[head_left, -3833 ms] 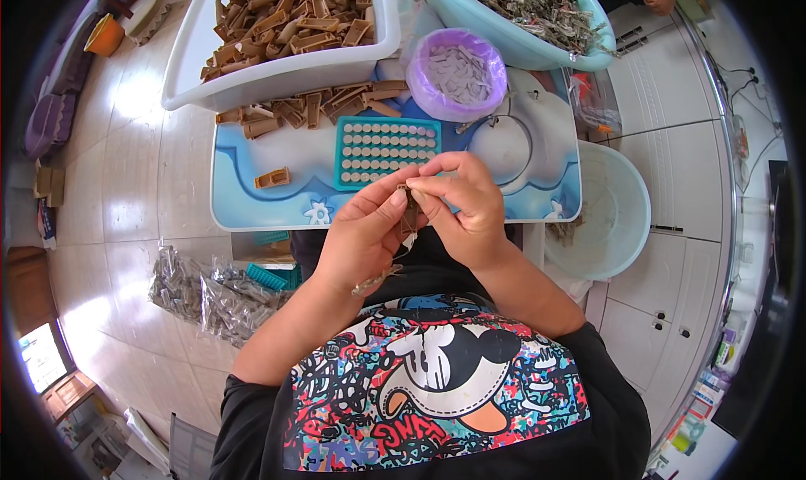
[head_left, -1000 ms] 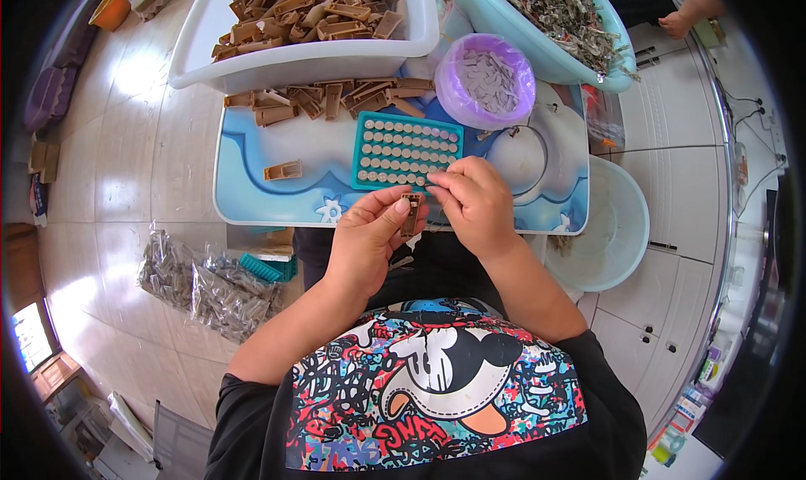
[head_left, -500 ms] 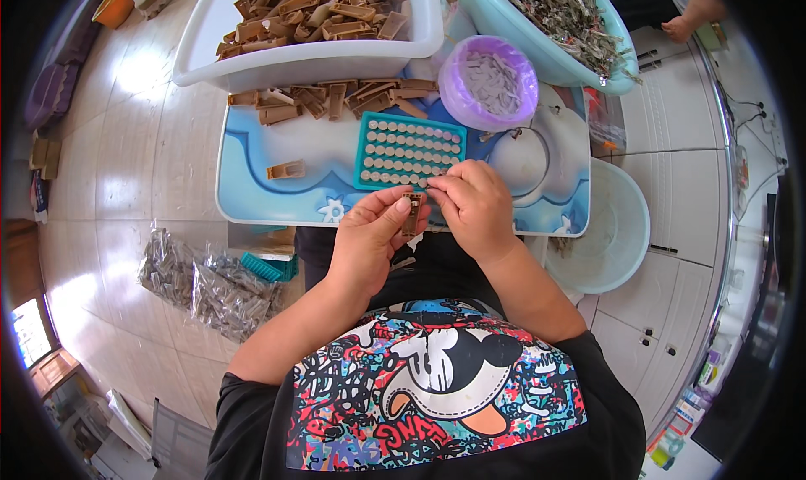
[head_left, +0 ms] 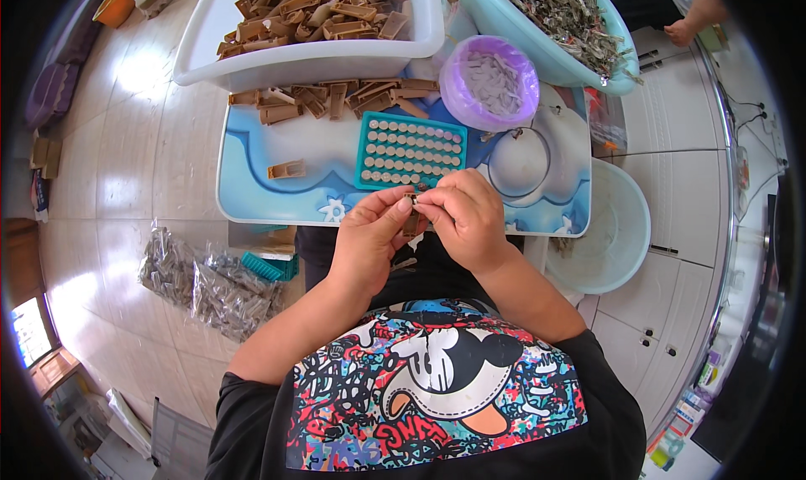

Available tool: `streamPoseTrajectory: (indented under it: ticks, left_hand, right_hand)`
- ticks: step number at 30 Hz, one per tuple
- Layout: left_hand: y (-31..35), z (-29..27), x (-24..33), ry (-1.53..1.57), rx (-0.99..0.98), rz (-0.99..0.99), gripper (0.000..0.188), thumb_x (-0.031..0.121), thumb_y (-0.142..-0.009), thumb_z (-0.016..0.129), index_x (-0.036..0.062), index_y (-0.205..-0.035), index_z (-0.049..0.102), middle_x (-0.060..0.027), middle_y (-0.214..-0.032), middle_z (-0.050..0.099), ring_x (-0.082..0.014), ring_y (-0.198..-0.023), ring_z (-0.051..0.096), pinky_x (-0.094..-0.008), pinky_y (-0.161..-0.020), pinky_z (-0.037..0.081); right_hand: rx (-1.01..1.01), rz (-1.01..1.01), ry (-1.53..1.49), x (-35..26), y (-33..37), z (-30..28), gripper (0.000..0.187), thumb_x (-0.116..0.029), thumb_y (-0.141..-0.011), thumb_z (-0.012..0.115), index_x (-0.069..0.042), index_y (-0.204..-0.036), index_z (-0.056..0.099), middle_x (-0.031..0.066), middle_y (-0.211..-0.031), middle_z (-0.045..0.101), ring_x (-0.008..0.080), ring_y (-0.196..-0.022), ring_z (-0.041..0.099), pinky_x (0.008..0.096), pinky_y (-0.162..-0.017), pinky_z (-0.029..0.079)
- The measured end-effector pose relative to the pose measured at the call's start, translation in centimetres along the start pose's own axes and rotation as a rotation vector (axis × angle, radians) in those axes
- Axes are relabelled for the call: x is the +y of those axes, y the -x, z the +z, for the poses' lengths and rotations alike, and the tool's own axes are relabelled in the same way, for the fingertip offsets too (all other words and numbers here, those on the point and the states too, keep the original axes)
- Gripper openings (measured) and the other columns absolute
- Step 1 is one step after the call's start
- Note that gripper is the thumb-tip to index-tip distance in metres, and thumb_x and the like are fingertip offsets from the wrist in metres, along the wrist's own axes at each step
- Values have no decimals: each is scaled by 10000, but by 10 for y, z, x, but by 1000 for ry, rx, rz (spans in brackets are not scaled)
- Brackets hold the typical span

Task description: The person assembles small bundles of wooden pieces, white pills, and dried leaves by hand, organizing them into trays.

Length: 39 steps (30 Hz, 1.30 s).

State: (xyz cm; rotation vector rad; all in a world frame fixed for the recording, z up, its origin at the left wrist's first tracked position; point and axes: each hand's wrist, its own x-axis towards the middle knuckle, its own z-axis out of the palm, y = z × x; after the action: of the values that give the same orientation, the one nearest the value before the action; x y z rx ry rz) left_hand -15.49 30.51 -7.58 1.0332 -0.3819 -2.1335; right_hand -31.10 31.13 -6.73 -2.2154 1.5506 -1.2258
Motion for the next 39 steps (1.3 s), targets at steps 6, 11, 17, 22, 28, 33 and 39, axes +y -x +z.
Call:
streamPoseTrajectory:
  ticks: [6, 11, 17, 22, 28, 33, 39]
  left_hand:
    - [-1, 0, -1, 24, -9, 20, 234, 137, -920, 552, 1, -1110, 532, -92, -1001, 626, -166, -903, 628, -307, -820, 523]
    - [0, 3, 2, 46, 13, 7, 222, 107, -921, 543, -34, -1091, 520, -116, -1021, 610, -186, -918, 626, -305, -832, 525]
    - [0, 3, 2, 49, 15, 6, 221, 104, -923, 538, -32, -1096, 515, -115, -1019, 608, -190, -925, 626, -306, -828, 527]
    - [0, 3, 2, 45, 25, 6, 226, 109, -921, 543, -29, -1099, 518, -110, -1004, 611, -180, -901, 629, -297, -816, 527]
    - [0, 2, 0, 37, 24, 14, 220, 119, -924, 543, -19, -1094, 530, -86, -972, 618, -144, -841, 623, -278, -786, 524]
    - [-1, -1, -4, 18, 8, 27, 234, 140, -923, 545, 0, -1110, 530, -70, -992, 625, -148, -880, 629, -304, -817, 518]
    - [2, 7, -2, 10, 49, 51, 182, 120, -929, 532, 1, -1067, 526, -75, -986, 605, -142, -877, 607, -285, -818, 513]
  right_hand:
    - [27, 31, -61, 7, -1, -1, 123, -76, -665, 719, -62, -757, 639, 36, -723, 548, 222, -653, 532, 333, -558, 424]
    - [-41, 23, 101, 15, -3, 0, 163, -39, -658, 724, -53, -809, 665, 57, -725, 549, 230, -668, 535, 325, -571, 427]
    - [-66, 15, 119, 17, -2, 0, 156, -34, -645, 721, -56, -783, 649, 56, -738, 553, 236, -686, 541, 331, -582, 432]
    - [0, 76, 19, 7, -6, -6, 134, -58, -641, 715, -79, -733, 620, 33, -745, 547, 230, -685, 531, 335, -583, 426]
    - [-73, 3, 10, -2, -8, -5, 146, -29, -653, 719, -55, -753, 615, 64, -750, 551, 249, -687, 532, 346, -592, 425]
    - [-128, -35, 60, -2, -8, -2, 136, -52, -652, 670, -68, -740, 568, 47, -754, 509, 241, -711, 514, 339, -604, 430]
    - [-118, -40, 103, -2, -1, 3, 152, -56, -649, 655, -71, -770, 563, 46, -746, 492, 237, -707, 509, 338, -609, 432]
